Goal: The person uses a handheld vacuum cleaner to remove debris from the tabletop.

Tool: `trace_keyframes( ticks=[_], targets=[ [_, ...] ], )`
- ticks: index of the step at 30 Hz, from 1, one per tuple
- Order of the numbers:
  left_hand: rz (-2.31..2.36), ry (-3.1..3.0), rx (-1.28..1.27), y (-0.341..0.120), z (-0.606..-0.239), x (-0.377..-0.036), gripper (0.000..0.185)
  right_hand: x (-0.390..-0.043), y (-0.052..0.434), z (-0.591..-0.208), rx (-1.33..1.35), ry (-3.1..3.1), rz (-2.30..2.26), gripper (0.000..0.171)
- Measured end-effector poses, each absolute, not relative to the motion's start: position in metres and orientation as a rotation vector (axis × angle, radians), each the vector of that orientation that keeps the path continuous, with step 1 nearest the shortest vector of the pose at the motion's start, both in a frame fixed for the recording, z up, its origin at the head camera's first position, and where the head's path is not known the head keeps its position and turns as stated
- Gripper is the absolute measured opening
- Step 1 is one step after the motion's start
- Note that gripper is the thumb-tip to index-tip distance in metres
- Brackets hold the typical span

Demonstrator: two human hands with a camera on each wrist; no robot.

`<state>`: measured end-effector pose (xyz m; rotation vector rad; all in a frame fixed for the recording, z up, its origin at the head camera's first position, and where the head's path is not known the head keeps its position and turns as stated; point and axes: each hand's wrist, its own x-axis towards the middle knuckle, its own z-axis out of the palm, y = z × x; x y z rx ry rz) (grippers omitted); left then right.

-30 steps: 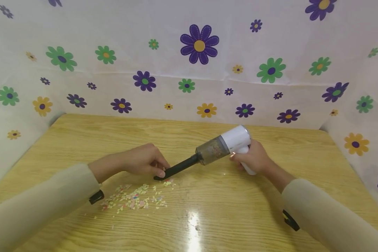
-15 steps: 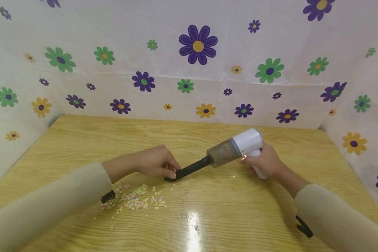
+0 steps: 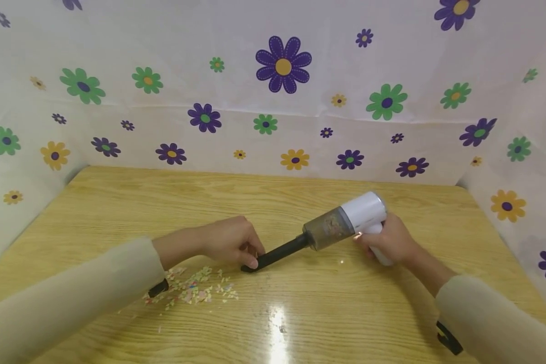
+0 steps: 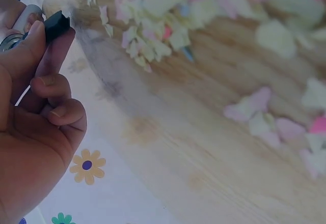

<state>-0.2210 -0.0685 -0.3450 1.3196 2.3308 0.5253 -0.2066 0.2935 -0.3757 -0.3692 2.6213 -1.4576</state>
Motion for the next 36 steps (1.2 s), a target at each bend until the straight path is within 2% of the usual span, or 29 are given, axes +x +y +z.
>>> trace_keyframes(
  ticks=[13, 18, 26, 36],
  targets=[
    [0.520, 2.291, 1.349, -0.083, -0.343, -0.211, 0.012, -0.200, 0.278, -0.378, -0.494, 2.523, -1.552, 0.022],
    [0.552, 2.260, 1.339, -0.088, -0.345, -0.208, 0.009, -0.198, 0.273, -0.377, -0.470, 2.524, -1.538, 0.025],
    [0.587, 2.250, 1.235, -0.094, -0.344, -0.203, 0.016, -0.198, 0.266, -0.376, -0.494, 2.537, -1.498, 0.026],
    [0.577, 2.297, 1.292, -0.099, -0.343, -0.207, 0.011, -0.198, 0.261, -0.377, -0.472, 2.563, -1.473, 0.031]
  ],
)
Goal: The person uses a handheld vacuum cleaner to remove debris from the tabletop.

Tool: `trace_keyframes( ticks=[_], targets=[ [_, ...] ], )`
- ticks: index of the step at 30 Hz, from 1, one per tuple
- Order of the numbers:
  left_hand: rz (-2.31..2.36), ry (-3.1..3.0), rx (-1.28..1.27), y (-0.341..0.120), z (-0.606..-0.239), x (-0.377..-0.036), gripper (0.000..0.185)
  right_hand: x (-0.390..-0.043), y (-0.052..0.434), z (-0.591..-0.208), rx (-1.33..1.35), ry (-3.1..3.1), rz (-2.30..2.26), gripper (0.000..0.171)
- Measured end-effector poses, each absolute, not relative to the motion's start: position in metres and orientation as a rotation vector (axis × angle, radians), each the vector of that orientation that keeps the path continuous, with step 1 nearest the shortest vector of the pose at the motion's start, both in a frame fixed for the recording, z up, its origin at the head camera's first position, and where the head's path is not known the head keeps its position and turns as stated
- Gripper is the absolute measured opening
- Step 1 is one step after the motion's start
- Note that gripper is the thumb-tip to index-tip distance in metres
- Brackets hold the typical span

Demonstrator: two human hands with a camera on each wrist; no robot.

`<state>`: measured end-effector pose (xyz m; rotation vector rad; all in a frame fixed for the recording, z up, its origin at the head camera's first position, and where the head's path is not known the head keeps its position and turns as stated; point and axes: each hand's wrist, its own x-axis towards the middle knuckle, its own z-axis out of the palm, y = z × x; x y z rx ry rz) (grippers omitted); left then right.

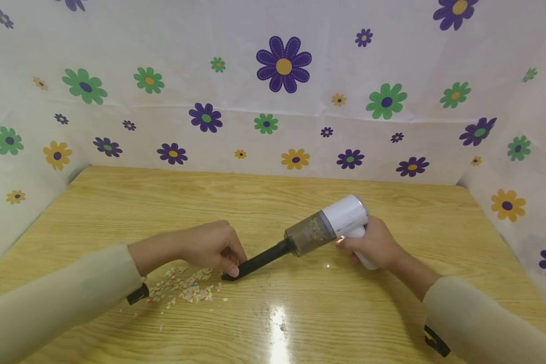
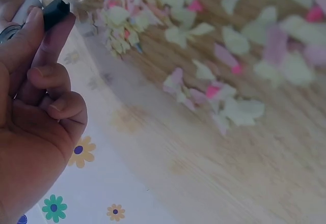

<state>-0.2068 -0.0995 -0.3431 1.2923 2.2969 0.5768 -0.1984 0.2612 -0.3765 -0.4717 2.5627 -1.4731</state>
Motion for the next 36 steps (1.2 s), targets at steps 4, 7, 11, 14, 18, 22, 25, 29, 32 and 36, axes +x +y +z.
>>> trace_keyframes(
  ticks=[4, 7, 11, 14, 18, 22, 25, 29, 32, 36],
  targets=[
    [0.567, 2.301, 1.291, -0.100, -0.345, -0.210, 0.010, -0.197, 0.260, -0.375, -0.446, 2.593, -1.436, 0.029],
    [0.573, 2.294, 1.292, -0.101, -0.346, -0.212, 0.008, -0.197, 0.259, -0.374, -0.428, 2.606, -1.415, 0.028],
    [0.565, 2.305, 1.292, -0.102, -0.346, -0.214, 0.009, -0.198, 0.258, -0.374, -0.387, 2.635, -1.375, 0.028],
    [0.557, 2.323, 1.297, -0.105, -0.345, -0.216, 0.012, -0.200, 0.255, -0.374, -0.364, 2.669, -1.337, 0.029],
    [0.551, 2.338, 1.303, -0.110, -0.346, -0.219, 0.013, -0.204, 0.251, -0.374, -0.356, 2.694, -1.304, 0.032],
    [0.543, 2.349, 1.312, -0.116, -0.346, -0.220, 0.013, -0.209, 0.244, -0.372, -0.348, 2.680, -1.312, 0.032],
    [0.540, 2.350, 1.305, -0.122, -0.344, -0.219, 0.014, -0.212, 0.238, -0.371, -0.346, 2.683, -1.320, 0.032],
    [0.536, 2.354, 1.252, -0.130, -0.342, -0.218, 0.016, -0.215, 0.229, -0.369, -0.354, 2.684, -1.333, 0.033],
    [0.542, 2.357, 1.222, -0.135, -0.342, -0.217, 0.014, -0.218, 0.223, -0.370, -0.368, 2.658, -1.352, 0.031],
    [0.568, 2.348, 1.206, -0.142, -0.341, -0.215, 0.009, -0.222, 0.217, -0.373, -0.387, 2.651, -1.363, 0.024]
  ],
)
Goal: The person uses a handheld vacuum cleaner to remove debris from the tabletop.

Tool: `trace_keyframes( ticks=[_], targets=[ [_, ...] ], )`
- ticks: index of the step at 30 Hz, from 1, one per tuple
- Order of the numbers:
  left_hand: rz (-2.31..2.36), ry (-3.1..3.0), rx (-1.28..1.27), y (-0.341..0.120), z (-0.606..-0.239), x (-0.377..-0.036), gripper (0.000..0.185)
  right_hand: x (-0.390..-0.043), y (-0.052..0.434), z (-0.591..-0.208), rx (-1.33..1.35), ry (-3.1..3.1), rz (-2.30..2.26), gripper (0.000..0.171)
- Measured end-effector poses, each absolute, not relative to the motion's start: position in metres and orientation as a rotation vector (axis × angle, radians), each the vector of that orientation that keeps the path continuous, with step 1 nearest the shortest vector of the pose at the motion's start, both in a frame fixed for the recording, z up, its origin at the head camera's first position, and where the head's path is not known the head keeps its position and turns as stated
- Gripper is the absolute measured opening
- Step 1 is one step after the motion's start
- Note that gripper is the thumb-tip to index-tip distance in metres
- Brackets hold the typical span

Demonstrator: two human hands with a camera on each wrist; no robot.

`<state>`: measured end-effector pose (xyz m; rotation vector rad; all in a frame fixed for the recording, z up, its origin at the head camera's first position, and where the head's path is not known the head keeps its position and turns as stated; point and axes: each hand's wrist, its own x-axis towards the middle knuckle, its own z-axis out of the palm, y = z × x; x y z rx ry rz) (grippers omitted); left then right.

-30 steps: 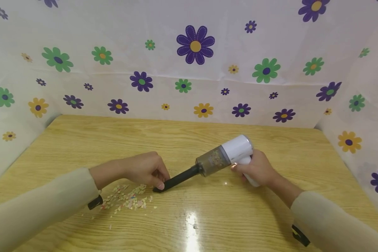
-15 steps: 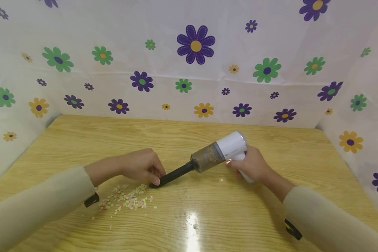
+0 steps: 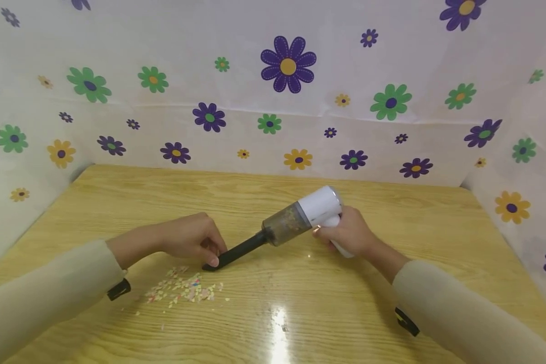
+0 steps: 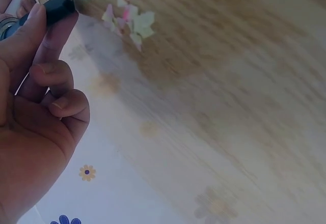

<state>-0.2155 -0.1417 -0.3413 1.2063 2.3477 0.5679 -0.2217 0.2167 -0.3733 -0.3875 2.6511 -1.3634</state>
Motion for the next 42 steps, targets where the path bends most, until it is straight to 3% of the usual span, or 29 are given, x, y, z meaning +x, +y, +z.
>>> trace_keyframes(
  ticks=[23, 42],
  targets=[
    [0.566, 2.374, 1.189, -0.179, -0.342, -0.214, 0.003, -0.231, 0.180, -0.377, -0.443, 2.637, -1.332, 0.024],
    [0.562, 2.415, 1.058, -0.209, -0.337, -0.206, 0.013, -0.237, 0.151, -0.378, -0.508, 2.521, -1.467, 0.030]
  ],
)
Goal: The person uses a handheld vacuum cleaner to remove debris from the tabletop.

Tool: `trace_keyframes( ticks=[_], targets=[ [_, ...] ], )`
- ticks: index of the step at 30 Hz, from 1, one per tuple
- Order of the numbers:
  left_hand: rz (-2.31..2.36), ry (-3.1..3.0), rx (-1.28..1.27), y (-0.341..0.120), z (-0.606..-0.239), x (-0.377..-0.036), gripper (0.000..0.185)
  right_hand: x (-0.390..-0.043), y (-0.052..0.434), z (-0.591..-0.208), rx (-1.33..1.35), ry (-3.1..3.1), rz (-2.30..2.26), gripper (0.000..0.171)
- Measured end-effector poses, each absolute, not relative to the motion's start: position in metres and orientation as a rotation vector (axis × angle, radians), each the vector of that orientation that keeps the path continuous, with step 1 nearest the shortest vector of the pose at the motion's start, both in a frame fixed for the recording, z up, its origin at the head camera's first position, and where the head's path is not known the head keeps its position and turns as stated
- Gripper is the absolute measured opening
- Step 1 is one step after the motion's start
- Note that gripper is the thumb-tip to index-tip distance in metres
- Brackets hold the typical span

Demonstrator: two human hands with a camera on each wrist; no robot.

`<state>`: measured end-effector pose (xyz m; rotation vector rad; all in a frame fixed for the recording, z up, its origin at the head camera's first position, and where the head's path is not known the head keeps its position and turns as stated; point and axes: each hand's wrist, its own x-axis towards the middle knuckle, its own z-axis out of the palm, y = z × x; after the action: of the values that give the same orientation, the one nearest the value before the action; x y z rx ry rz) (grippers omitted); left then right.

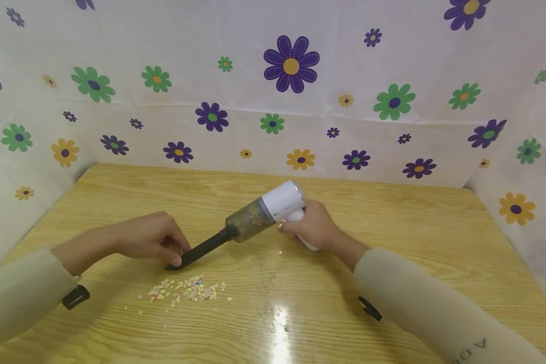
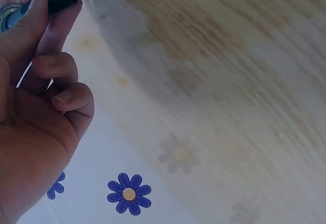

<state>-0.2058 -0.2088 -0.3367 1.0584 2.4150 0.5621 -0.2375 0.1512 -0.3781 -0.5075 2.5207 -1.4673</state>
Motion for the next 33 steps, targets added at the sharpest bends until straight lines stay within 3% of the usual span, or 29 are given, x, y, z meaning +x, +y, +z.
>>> trace_keyframes(
  ticks=[13, 33],
  targets=[
    [0.572, 2.400, 1.008, -0.222, -0.330, -0.188, 0.003, -0.237, 0.131, -0.378, -0.553, 2.493, -1.475, 0.027],
    [0.570, 2.387, 1.033, -0.230, -0.334, -0.172, 0.013, -0.237, 0.118, -0.379, -0.663, 2.498, -1.408, 0.028]
  ],
)
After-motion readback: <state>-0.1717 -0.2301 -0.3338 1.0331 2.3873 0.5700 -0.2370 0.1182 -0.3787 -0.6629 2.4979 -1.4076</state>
